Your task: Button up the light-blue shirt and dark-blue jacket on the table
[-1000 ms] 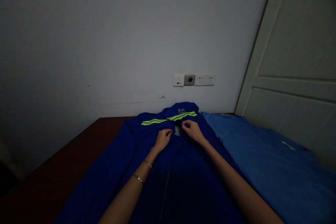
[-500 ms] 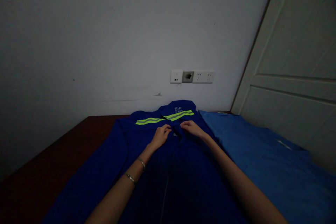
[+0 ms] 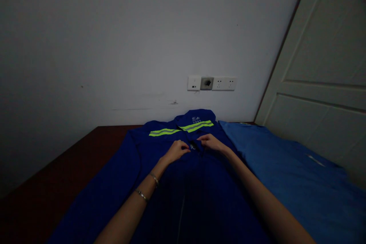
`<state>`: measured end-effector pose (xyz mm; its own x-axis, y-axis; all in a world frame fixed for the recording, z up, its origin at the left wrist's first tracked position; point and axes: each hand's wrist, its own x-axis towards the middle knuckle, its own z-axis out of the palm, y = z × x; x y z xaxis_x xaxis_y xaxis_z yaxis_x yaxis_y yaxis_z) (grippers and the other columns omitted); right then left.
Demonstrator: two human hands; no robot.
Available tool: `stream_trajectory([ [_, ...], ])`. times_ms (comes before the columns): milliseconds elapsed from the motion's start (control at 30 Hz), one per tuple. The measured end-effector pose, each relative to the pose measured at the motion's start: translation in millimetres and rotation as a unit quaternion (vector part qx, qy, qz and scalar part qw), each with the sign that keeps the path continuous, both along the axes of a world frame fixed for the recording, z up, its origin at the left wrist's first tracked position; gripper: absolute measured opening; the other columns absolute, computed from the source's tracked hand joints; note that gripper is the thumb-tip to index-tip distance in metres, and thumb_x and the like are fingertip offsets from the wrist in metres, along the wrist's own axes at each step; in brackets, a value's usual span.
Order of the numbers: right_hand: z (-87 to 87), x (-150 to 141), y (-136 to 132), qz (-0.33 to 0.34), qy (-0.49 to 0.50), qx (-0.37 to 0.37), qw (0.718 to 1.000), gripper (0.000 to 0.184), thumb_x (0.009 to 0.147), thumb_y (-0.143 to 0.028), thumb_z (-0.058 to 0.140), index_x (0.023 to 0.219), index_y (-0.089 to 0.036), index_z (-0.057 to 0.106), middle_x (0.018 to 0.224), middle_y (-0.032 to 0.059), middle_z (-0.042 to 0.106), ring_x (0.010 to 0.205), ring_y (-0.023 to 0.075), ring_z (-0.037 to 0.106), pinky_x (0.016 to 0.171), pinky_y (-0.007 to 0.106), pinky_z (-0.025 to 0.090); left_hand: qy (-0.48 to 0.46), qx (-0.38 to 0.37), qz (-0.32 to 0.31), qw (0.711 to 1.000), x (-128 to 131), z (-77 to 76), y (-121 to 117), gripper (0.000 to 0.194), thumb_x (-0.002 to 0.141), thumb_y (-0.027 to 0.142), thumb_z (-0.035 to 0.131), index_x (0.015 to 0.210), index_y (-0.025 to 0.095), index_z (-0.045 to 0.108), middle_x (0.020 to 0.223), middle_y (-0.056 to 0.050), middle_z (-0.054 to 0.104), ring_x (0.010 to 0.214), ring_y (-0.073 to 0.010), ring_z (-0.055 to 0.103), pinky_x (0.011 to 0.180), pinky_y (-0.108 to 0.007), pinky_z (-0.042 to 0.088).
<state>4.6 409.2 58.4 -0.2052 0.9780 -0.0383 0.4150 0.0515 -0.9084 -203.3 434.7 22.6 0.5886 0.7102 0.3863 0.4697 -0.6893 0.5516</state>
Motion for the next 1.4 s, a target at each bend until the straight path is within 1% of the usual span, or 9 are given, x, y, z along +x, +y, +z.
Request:
stream_trajectory([
  [100, -4.1, -1, 3, -0.010, 0.005, 0.000, 1.000, 0.029, 0.062, -0.014, 0.046, 0.081, -0.011, 0.068, 0.053, -0.0028, 0.057, 0.046, 0.0072, 0.044, 0.046, 0.017, 0.034, 0.032, 0.012, -0.022, 0.999, -2, 0.8, 1, 0.012, 0.070, 0.022, 0.066, 0.079, 0.018, 0.071, 0.083, -0.004, 0.068, 0.081, -0.0173, 0.056, 0.074, -0.025, 0.040],
  [267, -6.5, -1, 6, 0.022, -0.033, 0.051, 0.998, 0.025, 0.065, -0.017, 0.048, 0.079, -0.011, 0.068, 0.056, -0.0024, 0.059, 0.046, 0.0068, 0.043, 0.044, 0.016, 0.031, 0.048, 0.031, -0.039, 0.998, -4, 0.2, 3, 0.008, 0.072, 0.018, 0.063, 0.074, 0.017, 0.071, 0.082, -0.004, 0.067, 0.080, -0.0162, 0.055, 0.079, -0.026, 0.038],
  [367, -7.5, -4, 8, 0.023, -0.035, 0.088, 0.995, 0.023, 0.067, -0.021, 0.051, 0.077, -0.011, 0.069, 0.064, -0.0001, 0.064, 0.053, 0.0091, 0.049, 0.049, 0.017, 0.036, 0.024, 0.049, -0.031, 0.998, -4, -0.3, 4, 0.012, 0.076, 0.019, 0.058, 0.079, 0.018, 0.070, 0.085, -0.005, 0.067, 0.085, -0.0172, 0.054, 0.084, -0.029, 0.037],
  [467, -10.2, -8, 11, 0.020, -0.040, 0.117, 0.992, 0.022, 0.069, -0.023, 0.051, 0.077, -0.012, 0.069, 0.070, 0.0010, 0.066, 0.060, 0.0115, 0.054, 0.056, 0.019, 0.041, 0.012, 0.064, -0.014, 0.998, -3, 0.9, 2, 0.015, 0.080, 0.023, 0.055, 0.083, 0.018, 0.069, 0.085, -0.005, 0.067, 0.089, -0.0182, 0.052, 0.084, -0.030, 0.038],
  [567, -12.9, -13, 12, 0.010, -0.060, 0.139, 0.988, 0.023, 0.071, -0.023, 0.050, 0.079, -0.012, 0.069, 0.071, 0.0015, 0.067, 0.063, 0.0129, 0.056, 0.060, 0.021, 0.042, 0.003, 0.086, -0.001, 0.996, -3, 3.6, -1, 0.016, 0.081, 0.025, 0.054, 0.082, 0.017, 0.068, 0.083, -0.006, 0.065, 0.088, -0.0182, 0.052, 0.082, -0.030, 0.039],
  [767, -12.0, -24, 10, 0.014, -0.086, 0.177, 0.980, 0.025, 0.073, -0.025, 0.050, 0.080, -0.012, 0.070, 0.075, 0.0033, 0.068, 0.067, 0.0152, 0.058, 0.064, 0.023, 0.042, 0.007, 0.133, -0.005, 0.991, -1, 7.0, -4, 0.017, 0.083, 0.024, 0.052, 0.078, 0.016, 0.067, 0.080, -0.006, 0.063, 0.085, -0.0179, 0.052, 0.079, -0.029, 0.039],
  [933, -11.9, -24, 11, 0.005, -0.081, 0.169, 0.982, 0.025, 0.073, -0.028, 0.051, 0.078, -0.012, 0.070, 0.074, 0.0030, 0.068, 0.068, 0.0156, 0.058, 0.064, 0.022, 0.041, 0.001, 0.143, 0.012, 0.990, 0, 7.4, -6, 0.018, 0.084, 0.024, 0.051, 0.079, 0.016, 0.066, 0.081, -0.006, 0.064, 0.086, -0.0185, 0.051, 0.080, -0.031, 0.039],
  [1167, -14.0, -21, 13, 0.025, -0.075, 0.162, 0.984, 0.027, 0.073, -0.031, 0.051, 0.077, -0.012, 0.070, 0.075, 0.0038, 0.068, 0.069, 0.0167, 0.058, 0.064, 0.024, 0.042, 0.012, 0.158, 0.037, 0.987, 0, 7.8, -7, 0.020, 0.085, 0.025, 0.050, 0.079, 0.015, 0.066, 0.079, -0.007, 0.063, 0.085, -0.0187, 0.051, 0.078, -0.030, 0.039],
  [1400, -13.2, -23, 13, 0.046, -0.082, 0.172, 0.981, 0.030, 0.073, -0.034, 0.051, 0.075, -0.011, 0.070, 0.073, 0.0036, 0.067, 0.067, 0.0167, 0.057, 0.064, 0.025, 0.041, 0.059, 0.178, 0.057, 0.981, 1, 8.3, -9, 0.020, 0.086, 0.023, 0.049, 0.079, 0.015, 0.065, 0.080, -0.006, 0.063, 0.085, -0.0181, 0.052, 0.075, -0.029, 0.038],
])
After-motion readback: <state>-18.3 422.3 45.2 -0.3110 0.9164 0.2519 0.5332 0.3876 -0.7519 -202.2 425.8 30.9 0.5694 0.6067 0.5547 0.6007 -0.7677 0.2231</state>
